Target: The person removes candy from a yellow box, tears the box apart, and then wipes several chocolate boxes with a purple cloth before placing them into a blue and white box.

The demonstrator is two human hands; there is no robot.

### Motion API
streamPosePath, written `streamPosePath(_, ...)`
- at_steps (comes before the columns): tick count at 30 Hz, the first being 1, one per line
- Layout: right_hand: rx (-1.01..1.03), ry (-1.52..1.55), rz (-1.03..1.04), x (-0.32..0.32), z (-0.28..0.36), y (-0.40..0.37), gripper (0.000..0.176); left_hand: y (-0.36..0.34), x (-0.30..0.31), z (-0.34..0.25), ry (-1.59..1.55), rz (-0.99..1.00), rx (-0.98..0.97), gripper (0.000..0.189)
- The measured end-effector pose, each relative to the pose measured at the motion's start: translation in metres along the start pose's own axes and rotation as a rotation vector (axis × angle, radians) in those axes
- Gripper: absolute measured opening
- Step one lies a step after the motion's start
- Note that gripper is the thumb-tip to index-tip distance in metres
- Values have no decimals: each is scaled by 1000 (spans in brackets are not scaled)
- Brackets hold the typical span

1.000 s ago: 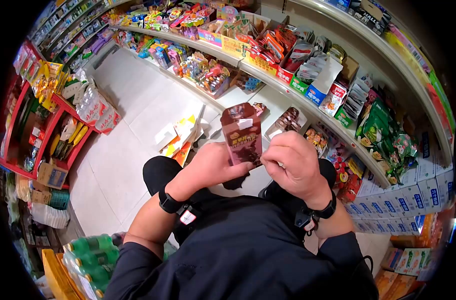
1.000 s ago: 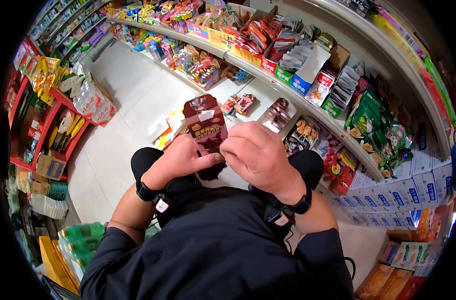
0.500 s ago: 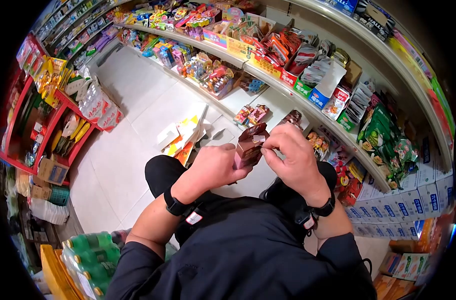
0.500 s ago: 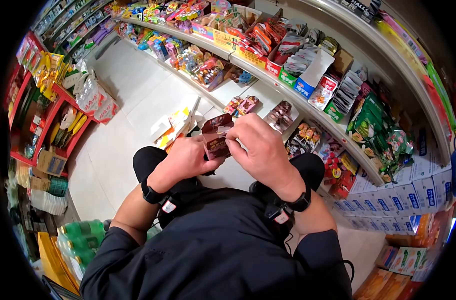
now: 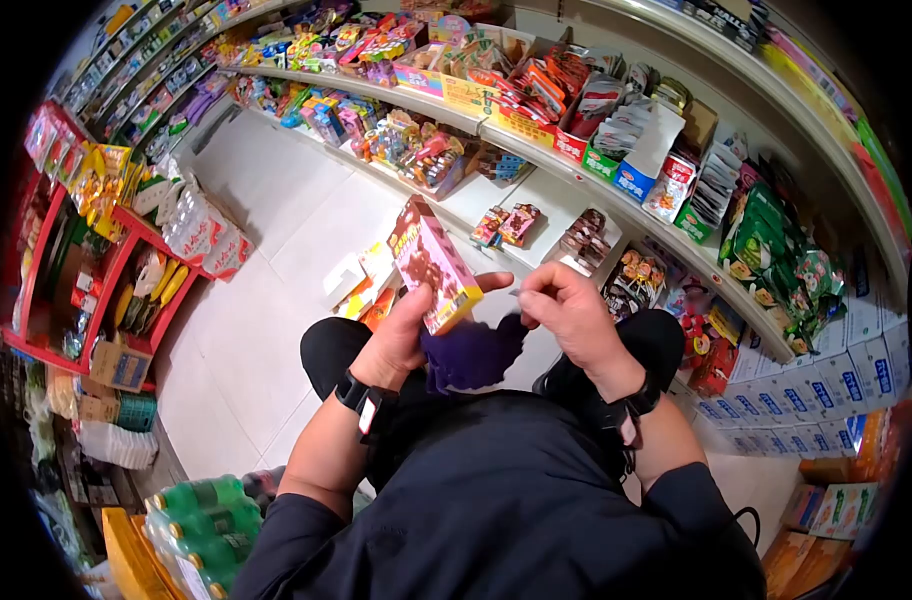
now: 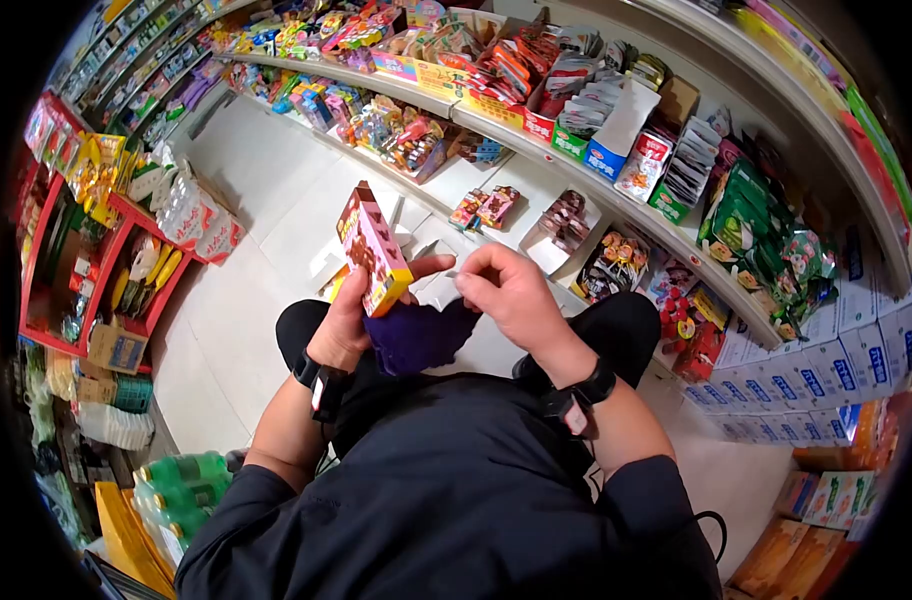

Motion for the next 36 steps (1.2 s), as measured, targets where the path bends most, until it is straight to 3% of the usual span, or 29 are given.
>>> streamPosePath(1,1,-44,-12,-3,0,1,8,-5,3,7,51,16,103,83)
streamPosePath(4,81,-254,-141,3,4,7,15,-11,13,20,67,23,161,82)
streamPosePath(6,83,-406,-211,9,4,10,18,-10,14,12,108,-101,47,71)
streamPosePath(8,90,-656,-277,13,9,12,19,-14,21,14,151,-71,64,77)
streamPosePath(9,89,-655,-278,18,8,14,19,-16,23,17,192,-43,78,83)
streamPosePath(11,-114,-115,-58,24,-25,25,17,-17,31,22,155,-85,38,79)
streamPosePath(12,-181,14,-19,30,-37,24,21,-17,38,25,70,-114,33,75)
streamPosePath(13,-177,13,-15,36,-47,24,21,-18,45,27,-15,-144,25,72)
streamPosePath(15,-145,-17,76,32,-70,23,38,-15,46,27,-27,-223,-34,62)
streamPosePath(16,5,-49,225,12,-70,16,54,-16,54,28,32,-295,-62,57)
streamPosePath(18,77,-127,163,-27,-50,-4,66,-14,55,26,169,-418,-136,52)
streamPosePath(20,155,-158,107,-39,-49,-9,70,-9,47,40,150,-408,-167,49)
streamPosePath(22,29,97,4,-19,-77,5,72,-5,39,40,183,-362,-206,44)
streamPosePath(23,37,77,-62,-5,-71,5,59,-3,41,36,183,-365,-217,44)
streamPosePath(25,-41,265,-126,29,-86,1,58,3,43,19,527,-272,-239,39)
streamPosePath(26,10,350,-66,30,-62,-3,59,-1,55,26,522,-218,-58,38)
streamPosePath(29,-21,508,38,43,-25,-13,62,-1,55,12,485,-214,-93,47)
streamPosePath(32,87,540,157,46,4,-23,68,-6,53,27,427,-137,-32,52)
streamPosePath(33,89,540,149,43,16,-26,68,-7,44,29,386,-74,-35,56)
streamPosePath(36,239,-6,-164,40,61,-37,68,-10,25,32,392,-11,-19,52)
Point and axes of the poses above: each hand's wrist, its own y-axis towards the middle knuckle, its own x-axis out of the back of the hand, z = x × y, the point moved 10 cm from there along y, towards the middle knuckle, and after that the axes turned 11 degrees about -x, right-handed, at the moved point
